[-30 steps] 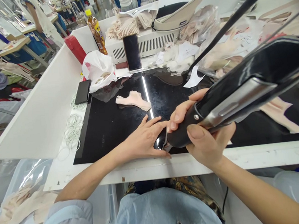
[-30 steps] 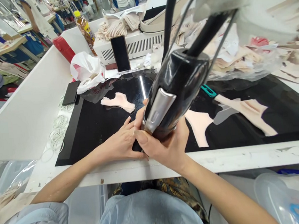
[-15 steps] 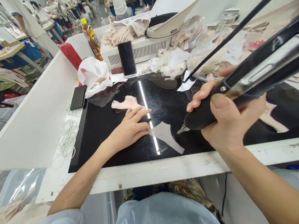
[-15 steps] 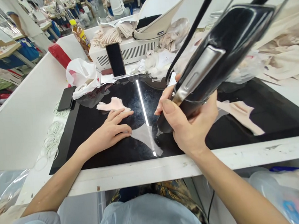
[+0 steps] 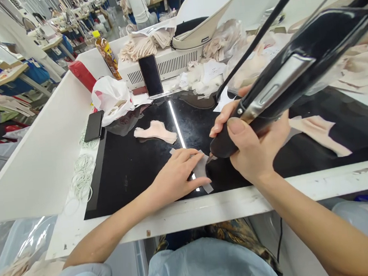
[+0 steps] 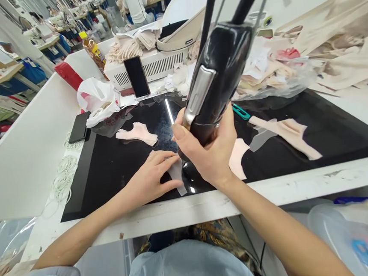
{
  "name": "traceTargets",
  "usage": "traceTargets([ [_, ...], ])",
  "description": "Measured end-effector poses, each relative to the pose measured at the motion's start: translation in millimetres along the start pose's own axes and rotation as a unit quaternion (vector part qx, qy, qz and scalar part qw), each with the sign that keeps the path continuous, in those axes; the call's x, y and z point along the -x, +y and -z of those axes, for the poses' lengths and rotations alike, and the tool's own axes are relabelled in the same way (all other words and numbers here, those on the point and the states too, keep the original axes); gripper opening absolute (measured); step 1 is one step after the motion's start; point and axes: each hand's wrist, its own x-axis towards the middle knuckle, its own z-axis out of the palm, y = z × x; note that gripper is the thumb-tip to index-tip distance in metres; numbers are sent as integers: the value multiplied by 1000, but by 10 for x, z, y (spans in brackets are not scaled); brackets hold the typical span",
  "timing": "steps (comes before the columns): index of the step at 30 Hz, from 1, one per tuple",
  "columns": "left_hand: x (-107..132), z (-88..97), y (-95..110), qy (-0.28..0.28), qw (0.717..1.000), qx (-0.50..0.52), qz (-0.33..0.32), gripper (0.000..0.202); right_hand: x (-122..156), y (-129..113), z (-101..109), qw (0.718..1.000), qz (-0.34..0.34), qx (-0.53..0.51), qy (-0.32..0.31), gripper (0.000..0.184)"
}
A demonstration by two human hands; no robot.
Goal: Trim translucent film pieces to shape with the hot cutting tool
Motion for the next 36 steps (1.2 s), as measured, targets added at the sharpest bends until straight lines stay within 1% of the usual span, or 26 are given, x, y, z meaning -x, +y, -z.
traceTargets([
  [4, 2, -27, -18, -38, 999, -9, 9, 72, 19, 46, -3, 1000, -9, -18, 3, 33],
  [10, 39, 19, -34, -62, 998, -13, 14, 76, 32, 66, -29, 1000, 1, -9, -2, 35],
  [13, 43, 28, -38, -65, 998, -8, 15, 76, 33, 75, -39, 1000, 6, -3, 0, 36],
  [19, 46, 18, -47, -67, 998, -6, 19, 76, 43, 83, -37, 1000, -13, 11, 24, 37],
  [26, 44, 16, -54, -67, 998, 2, 15, 74, 123, 10, -22, 1000, -20, -17, -10, 35],
  [29, 39, 27, -49, -64, 998, 8, 15, 72, 158, 8, -39, 1000, -27, -15, -3, 37],
  [33, 42, 30, -47, -67, 998, 12, 15, 73, 168, 4, -68, 999, -38, 2, 21, 36],
  [36, 48, 27, -53, -67, 998, 11, 14, 74, 176, -30, -59, 999, -37, -3, 9, 36],
])
